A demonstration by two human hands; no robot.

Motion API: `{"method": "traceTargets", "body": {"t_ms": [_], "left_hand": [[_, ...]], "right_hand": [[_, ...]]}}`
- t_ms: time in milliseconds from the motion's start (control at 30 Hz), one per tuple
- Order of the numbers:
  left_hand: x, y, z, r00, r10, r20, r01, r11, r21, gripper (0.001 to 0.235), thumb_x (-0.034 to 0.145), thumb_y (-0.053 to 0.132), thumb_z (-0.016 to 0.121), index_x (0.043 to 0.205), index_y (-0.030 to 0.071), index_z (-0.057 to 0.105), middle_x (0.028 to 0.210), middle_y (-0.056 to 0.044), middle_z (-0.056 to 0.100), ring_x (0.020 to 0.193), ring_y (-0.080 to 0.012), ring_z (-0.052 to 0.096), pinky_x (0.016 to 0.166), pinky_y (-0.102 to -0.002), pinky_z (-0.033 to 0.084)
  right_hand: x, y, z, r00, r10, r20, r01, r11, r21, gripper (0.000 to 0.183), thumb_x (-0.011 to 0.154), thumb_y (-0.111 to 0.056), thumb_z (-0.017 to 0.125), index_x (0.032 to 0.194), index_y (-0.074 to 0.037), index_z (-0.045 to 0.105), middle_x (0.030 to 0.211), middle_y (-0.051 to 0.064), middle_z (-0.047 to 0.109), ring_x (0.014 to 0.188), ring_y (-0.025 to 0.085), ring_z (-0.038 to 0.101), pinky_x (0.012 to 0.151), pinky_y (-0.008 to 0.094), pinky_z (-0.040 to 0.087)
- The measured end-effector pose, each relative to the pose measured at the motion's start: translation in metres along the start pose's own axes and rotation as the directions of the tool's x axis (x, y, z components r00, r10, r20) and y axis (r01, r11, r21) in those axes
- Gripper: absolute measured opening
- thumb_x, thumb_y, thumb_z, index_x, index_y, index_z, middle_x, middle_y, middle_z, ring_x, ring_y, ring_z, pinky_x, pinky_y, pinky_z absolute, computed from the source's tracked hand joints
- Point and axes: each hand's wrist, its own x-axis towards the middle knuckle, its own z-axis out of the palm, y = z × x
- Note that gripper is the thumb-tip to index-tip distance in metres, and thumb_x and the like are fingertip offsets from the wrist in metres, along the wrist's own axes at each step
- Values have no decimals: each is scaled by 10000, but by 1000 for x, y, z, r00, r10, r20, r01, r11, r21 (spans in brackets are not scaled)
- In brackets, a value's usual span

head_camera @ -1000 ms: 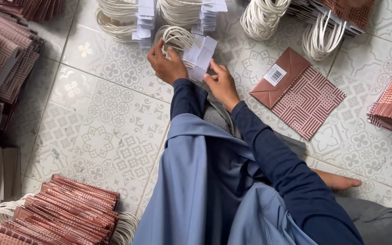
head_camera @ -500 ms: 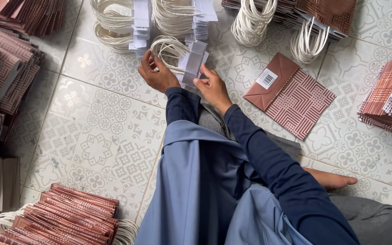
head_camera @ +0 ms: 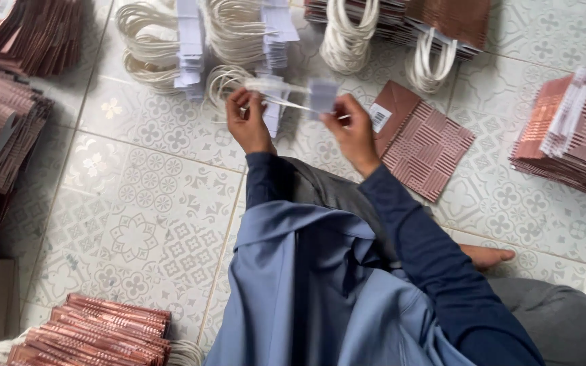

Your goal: The person sits on the floor and assembles paper bags by applying glue to white paper tabs and attaching them to the bags. They then insert white rope handles into the bags and secure them with the glued tabs, repeating the process for multiple bags.

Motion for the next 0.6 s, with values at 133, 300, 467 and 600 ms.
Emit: {"method": "traceTargets", "body": {"t_ms": [133,300,467,600], "left_hand": [[-110,85,45,819,-409,403,528,812,-248,234,999,146,593,1207,57,654,1185,-153,711,1104,-305,716,900,-438,621],[-228,64,92,342,-542,767,742,657,133,393,1026,142,616,1396,18,567,1246,-228,702,927,-344,776,760,-418,694],[-331,-4,141,181,-553,813,698,655,290,319,1073,127,535,1376,52,603,1293,-179,697,997,-327,764,815,-419,681],[-387,-133,168,306,-327,894,201,940,275,320,1009,29,650,1320,92,690,1323,-170,688,1219,-340,661,1030,-439,558]], "right_hand": [[-43,-61,-128,966,-230,-117,204,958,-202,18,986,-112,769,975,-115,755,1066,59,702,983,168,628,792,223,543],[-127,-86,-271,864,-501,-58,363,696,-620,183,942,110,824,929,-66,777,1075,100,715,1012,305,643,918,423,538],[-212,-59,-380,923,-355,-147,151,686,-712,262,912,125,776,1100,-56,757,1177,96,670,1039,300,671,924,422,569],[-264,-83,-432,901,-330,-282,38,707,-707,267,959,86,710,1220,29,712,1199,211,658,976,394,667,845,498,565]]}}
